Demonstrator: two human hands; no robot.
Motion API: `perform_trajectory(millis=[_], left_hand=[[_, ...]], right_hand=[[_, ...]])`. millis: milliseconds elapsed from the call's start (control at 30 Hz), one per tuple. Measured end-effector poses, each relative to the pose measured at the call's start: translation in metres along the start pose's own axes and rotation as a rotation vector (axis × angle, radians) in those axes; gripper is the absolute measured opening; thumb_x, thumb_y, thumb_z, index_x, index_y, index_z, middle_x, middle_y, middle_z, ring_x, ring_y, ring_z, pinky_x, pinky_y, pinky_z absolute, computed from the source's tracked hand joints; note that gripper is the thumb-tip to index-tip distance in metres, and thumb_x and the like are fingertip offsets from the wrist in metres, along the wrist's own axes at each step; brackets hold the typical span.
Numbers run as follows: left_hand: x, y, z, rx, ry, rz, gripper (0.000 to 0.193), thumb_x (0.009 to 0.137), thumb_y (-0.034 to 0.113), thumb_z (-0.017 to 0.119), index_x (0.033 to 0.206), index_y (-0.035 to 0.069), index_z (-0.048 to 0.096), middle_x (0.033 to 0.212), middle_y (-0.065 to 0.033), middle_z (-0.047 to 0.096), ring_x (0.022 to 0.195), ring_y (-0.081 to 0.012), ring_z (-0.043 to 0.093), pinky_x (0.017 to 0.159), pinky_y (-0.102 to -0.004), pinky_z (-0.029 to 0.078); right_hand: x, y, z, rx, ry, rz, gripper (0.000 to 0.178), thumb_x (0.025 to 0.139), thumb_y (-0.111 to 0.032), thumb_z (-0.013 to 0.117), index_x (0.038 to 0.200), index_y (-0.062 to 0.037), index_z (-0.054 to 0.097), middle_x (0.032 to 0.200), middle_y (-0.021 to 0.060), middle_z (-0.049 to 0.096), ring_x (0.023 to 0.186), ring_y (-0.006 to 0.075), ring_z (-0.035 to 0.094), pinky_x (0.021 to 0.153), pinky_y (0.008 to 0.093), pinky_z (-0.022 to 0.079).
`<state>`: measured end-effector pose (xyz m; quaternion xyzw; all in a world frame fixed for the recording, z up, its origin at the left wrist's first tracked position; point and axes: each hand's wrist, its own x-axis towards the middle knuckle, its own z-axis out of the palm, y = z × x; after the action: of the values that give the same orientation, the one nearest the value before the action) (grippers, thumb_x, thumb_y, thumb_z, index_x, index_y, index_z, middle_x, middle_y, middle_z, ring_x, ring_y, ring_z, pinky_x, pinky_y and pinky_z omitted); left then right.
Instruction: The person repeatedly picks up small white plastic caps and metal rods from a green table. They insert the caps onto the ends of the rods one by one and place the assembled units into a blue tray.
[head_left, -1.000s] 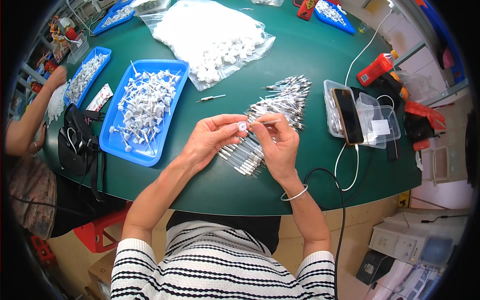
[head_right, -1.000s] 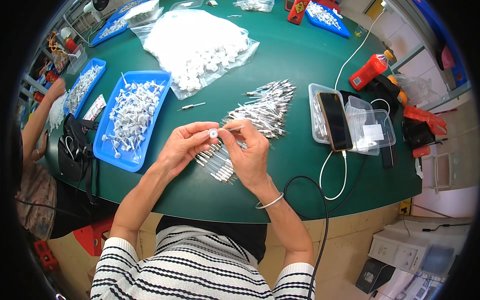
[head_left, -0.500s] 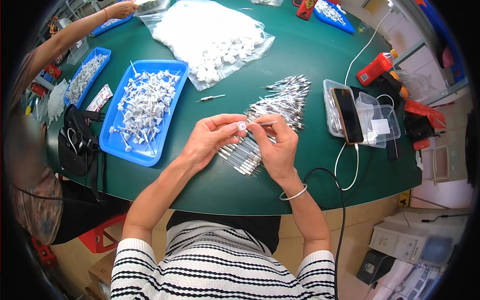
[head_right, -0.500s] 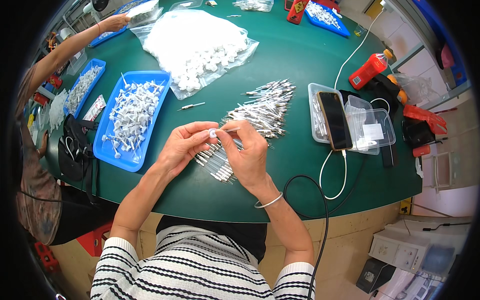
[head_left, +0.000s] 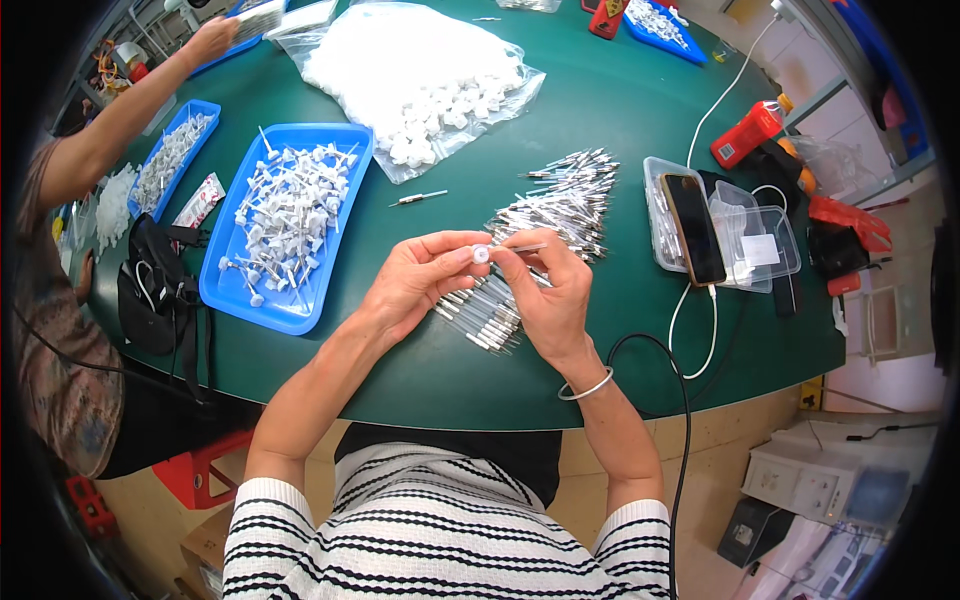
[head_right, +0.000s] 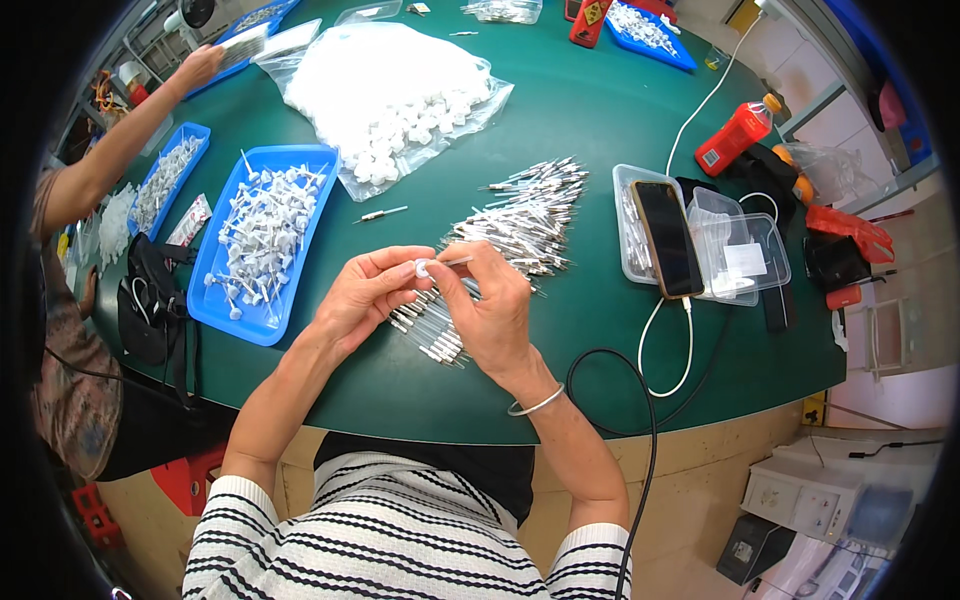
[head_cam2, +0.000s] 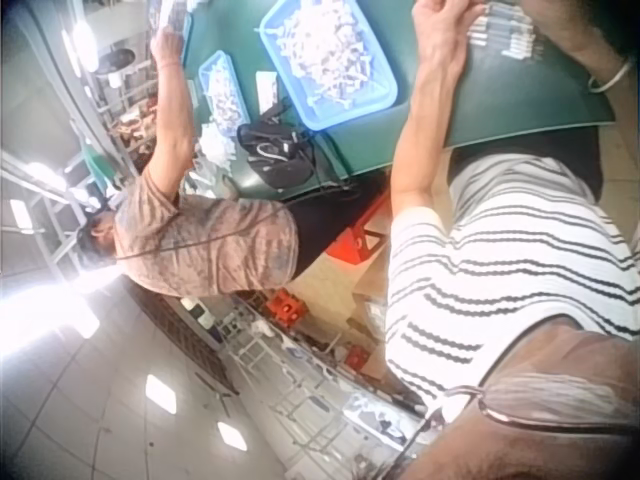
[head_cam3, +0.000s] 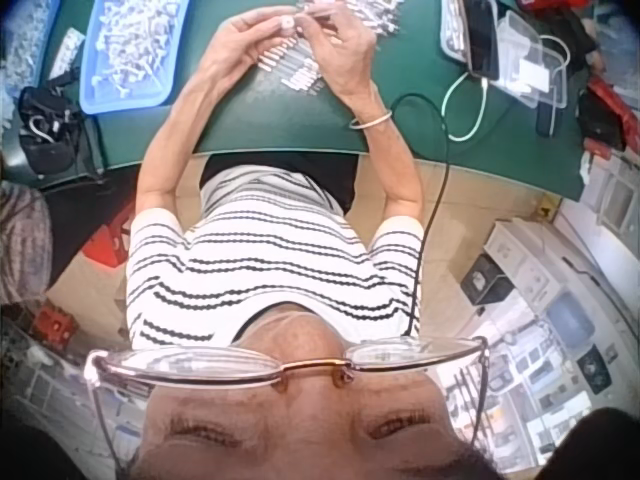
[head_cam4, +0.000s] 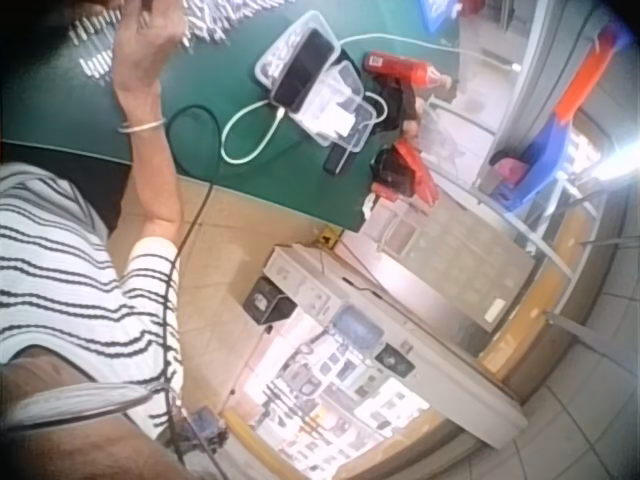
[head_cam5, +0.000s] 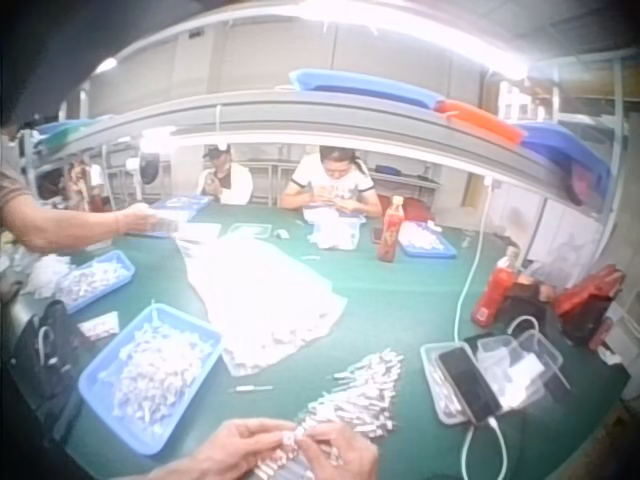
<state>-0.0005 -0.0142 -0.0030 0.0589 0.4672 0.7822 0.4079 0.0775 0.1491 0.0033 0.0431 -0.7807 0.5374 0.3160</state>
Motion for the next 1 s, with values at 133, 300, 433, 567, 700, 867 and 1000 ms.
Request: perform_trajectory(millis=[133,300,433,567,700,867,1000], left_hand=[[0.0001,-0.0010,-0.0013,0.013,-0.006,0.013,0.028,0.094,0.008,0.063,0.119,-0.003,0.063,0.104,-0.0091,0.069,0.091,-0.0118,0.069,0.078,-0.0193,0.059],[-0.0004,-0.0012,-0.0011,0.029,-0.009,0.015,0.027,0.093,0.008,0.063,0.118,-0.003,0.063,0.104,-0.0091,0.069,0.090,-0.0110,0.068,0.077,-0.0193,0.059],[-0.0001,-0.0017,-0.0022,0.031,-0.003,0.005,0.027,0.093,0.008,0.063,0.118,-0.003,0.064,0.104,-0.0090,0.069,0.089,-0.0109,0.069,0.077,-0.0195,0.059],[0.0003,-0.0025,-0.0022,0.029,-0.005,0.002,0.027,0.094,0.009,0.063,0.119,-0.003,0.063,0.103,-0.0089,0.070,0.089,-0.0110,0.069,0.077,-0.0198,0.059],[0.0010,-0.0027,-0.0028,0.019,-0.007,-0.009,0.028,0.094,0.009,0.063,0.118,-0.003,0.063,0.102,-0.0090,0.070,0.089,-0.0110,0.069,0.077,-0.0202,0.059],[0.0018,-0.0028,-0.0035,0.007,-0.014,-0.016,0.028,0.094,0.009,0.063,0.119,-0.003,0.063,0.100,-0.0087,0.070,0.088,-0.0108,0.068,0.078,-0.0207,0.059],[0.0013,-0.0035,-0.0060,-0.003,-0.022,-0.014,0.028,0.094,0.009,0.063,0.119,-0.004,0.063,0.099,-0.0086,0.070,0.087,-0.0107,0.068,0.078,-0.0207,0.059]], right_hand=[[0.0007,-0.0010,0.0003,-0.011,-0.005,-0.011,0.009,0.086,-0.004,0.070,0.090,-0.0008,0.062,0.084,0.0089,0.065,0.070,0.0213,0.068,0.062,0.0307,0.054],[0.0017,-0.0026,-0.0005,-0.014,-0.015,-0.020,0.010,0.085,-0.003,0.071,0.089,-0.0011,0.062,0.083,0.0090,0.064,0.069,0.0218,0.067,0.061,0.0312,0.052],[0.0018,-0.0034,-0.0013,-0.033,-0.022,-0.027,0.011,0.084,-0.003,0.071,0.088,-0.0012,0.062,0.082,0.0091,0.064,0.067,0.0218,0.067,0.059,0.0314,0.051],[0.0021,-0.0030,-0.0021,-0.051,-0.031,-0.026,0.011,0.084,-0.004,0.071,0.088,-0.0012,0.061,0.081,0.0093,0.064,0.067,0.0217,0.067,0.058,0.0312,0.050],[0.0017,-0.0010,-0.0024,-0.042,-0.035,-0.027,0.011,0.084,-0.004,0.071,0.089,-0.0013,0.061,0.081,0.0095,0.064,0.067,0.0217,0.067,0.059,0.0311,0.050],[0.0017,-0.0008,-0.0034,-0.028,-0.035,-0.018,0.012,0.085,-0.005,0.071,0.089,-0.0014,0.061,0.081,0.0094,0.064,0.067,0.0217,0.067,0.058,0.0312,0.050],[0.0018,-0.0022,-0.0025,-0.023,-0.041,-0.012,0.012,0.085,-0.006,0.072,0.089,-0.0017,0.062,0.081,0.0091,0.064,0.068,0.0217,0.068,0.058,0.0313,0.051]])
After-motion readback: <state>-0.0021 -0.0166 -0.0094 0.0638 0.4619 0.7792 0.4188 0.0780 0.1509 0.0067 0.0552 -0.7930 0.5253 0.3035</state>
